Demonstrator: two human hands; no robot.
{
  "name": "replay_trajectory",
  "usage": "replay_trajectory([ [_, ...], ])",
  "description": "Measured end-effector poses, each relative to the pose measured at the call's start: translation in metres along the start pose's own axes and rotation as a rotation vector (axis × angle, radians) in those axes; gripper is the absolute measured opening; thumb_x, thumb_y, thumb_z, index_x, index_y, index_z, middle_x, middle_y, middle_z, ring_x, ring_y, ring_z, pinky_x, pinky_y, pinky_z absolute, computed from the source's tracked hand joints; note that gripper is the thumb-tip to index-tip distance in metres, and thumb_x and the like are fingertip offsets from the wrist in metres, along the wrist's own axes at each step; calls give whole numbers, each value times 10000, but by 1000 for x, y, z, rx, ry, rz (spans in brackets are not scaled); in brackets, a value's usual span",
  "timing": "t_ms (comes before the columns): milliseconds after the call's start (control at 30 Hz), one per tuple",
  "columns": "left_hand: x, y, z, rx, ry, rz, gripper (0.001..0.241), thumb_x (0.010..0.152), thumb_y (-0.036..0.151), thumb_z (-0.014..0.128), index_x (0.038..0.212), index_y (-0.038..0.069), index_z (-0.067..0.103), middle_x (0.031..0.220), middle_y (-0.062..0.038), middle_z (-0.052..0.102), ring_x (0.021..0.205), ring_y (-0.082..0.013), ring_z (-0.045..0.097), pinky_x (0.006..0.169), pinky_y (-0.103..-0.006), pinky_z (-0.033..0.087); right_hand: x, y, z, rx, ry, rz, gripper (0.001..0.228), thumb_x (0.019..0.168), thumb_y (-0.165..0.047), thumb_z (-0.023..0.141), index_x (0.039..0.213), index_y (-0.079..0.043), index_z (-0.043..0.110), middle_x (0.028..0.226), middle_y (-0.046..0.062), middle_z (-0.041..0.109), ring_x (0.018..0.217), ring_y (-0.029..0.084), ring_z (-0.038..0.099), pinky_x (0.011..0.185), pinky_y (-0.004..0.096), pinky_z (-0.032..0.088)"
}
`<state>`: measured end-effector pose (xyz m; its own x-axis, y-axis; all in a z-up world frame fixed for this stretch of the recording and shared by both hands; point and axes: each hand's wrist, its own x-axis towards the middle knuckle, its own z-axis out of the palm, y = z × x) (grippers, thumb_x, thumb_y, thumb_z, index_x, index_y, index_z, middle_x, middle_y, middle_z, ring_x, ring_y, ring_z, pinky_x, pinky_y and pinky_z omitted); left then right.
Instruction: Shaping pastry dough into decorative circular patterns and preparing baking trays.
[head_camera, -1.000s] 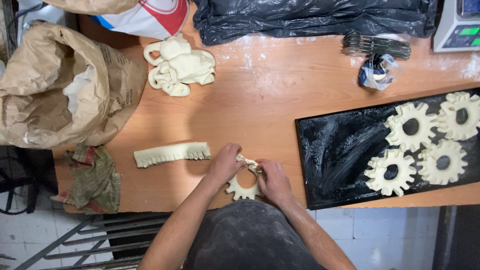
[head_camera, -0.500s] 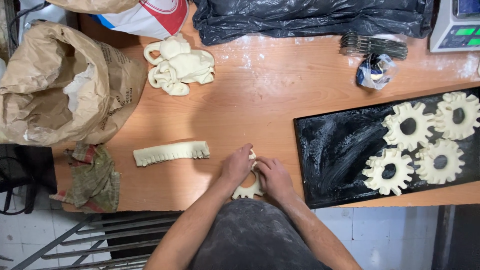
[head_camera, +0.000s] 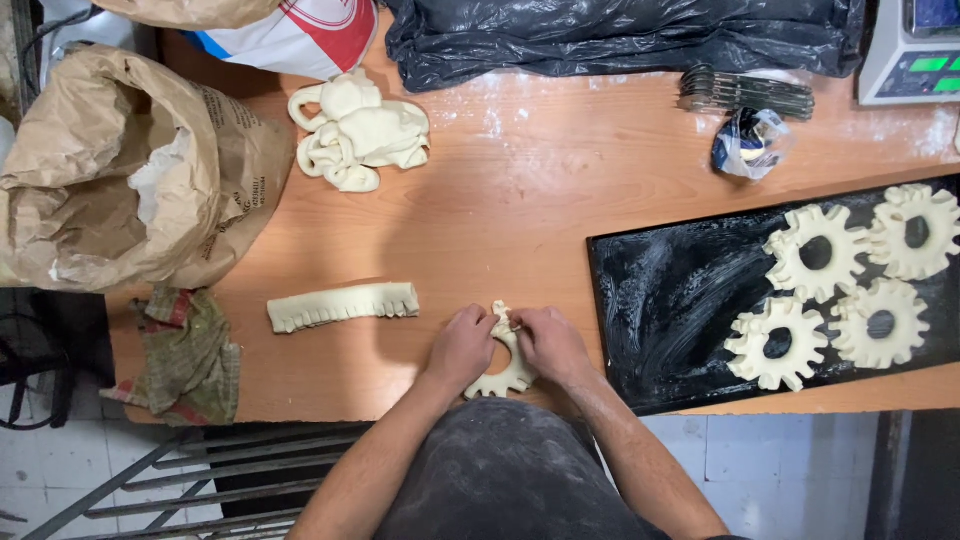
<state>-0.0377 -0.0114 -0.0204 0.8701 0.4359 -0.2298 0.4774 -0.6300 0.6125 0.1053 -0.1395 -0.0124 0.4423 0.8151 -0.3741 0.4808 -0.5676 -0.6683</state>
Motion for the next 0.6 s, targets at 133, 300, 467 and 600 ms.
replay_trajectory([
  [133, 13, 4, -8, -48, -142, -88, 189, 986, 113, 581, 1115, 52, 705, 1083, -135, 674, 1009, -331, 664, 862, -454, 545, 5, 6, 3, -3, 67, -210, 202, 874, -159, 686, 1065, -107, 727, 1082, 98, 736, 1010, 314, 661, 865, 434, 539],
  [300, 7, -8, -12, -225, -187, -192, 198, 1038, 191, 560, 1145, 70, 674, 1077, -98, 678, 945, -253, 699, 816, -367, 589, 32, -9, 4, 125, 1, 39, 239, 893, -252, 722, 1097, -128, 730, 1014, 64, 756, 934, 240, 712, 835, 388, 579],
  [467, 8, -12, -3, -243, 29, 115, 183, 982, 190, 627, 1113, 73, 680, 1082, -105, 697, 962, -253, 699, 803, -365, 593, 39, -18, 3, -25, -110, 231, 241, 910, -298, 738, 1083, -131, 743, 998, 64, 771, 953, 237, 722, 851, 387, 570],
  [600, 35, -9, -8, -200, -36, 53, 196, 990, 219, 634, 1140, 131, 726, 1110, -91, 706, 984, -294, 683, 816, -410, 572, 17, -4, -2, 128, -57, 295, 312, 965, -256, 684, 1255, -141, 692, 1058, 86, 759, 948, 267, 735, 860, 392, 580],
])
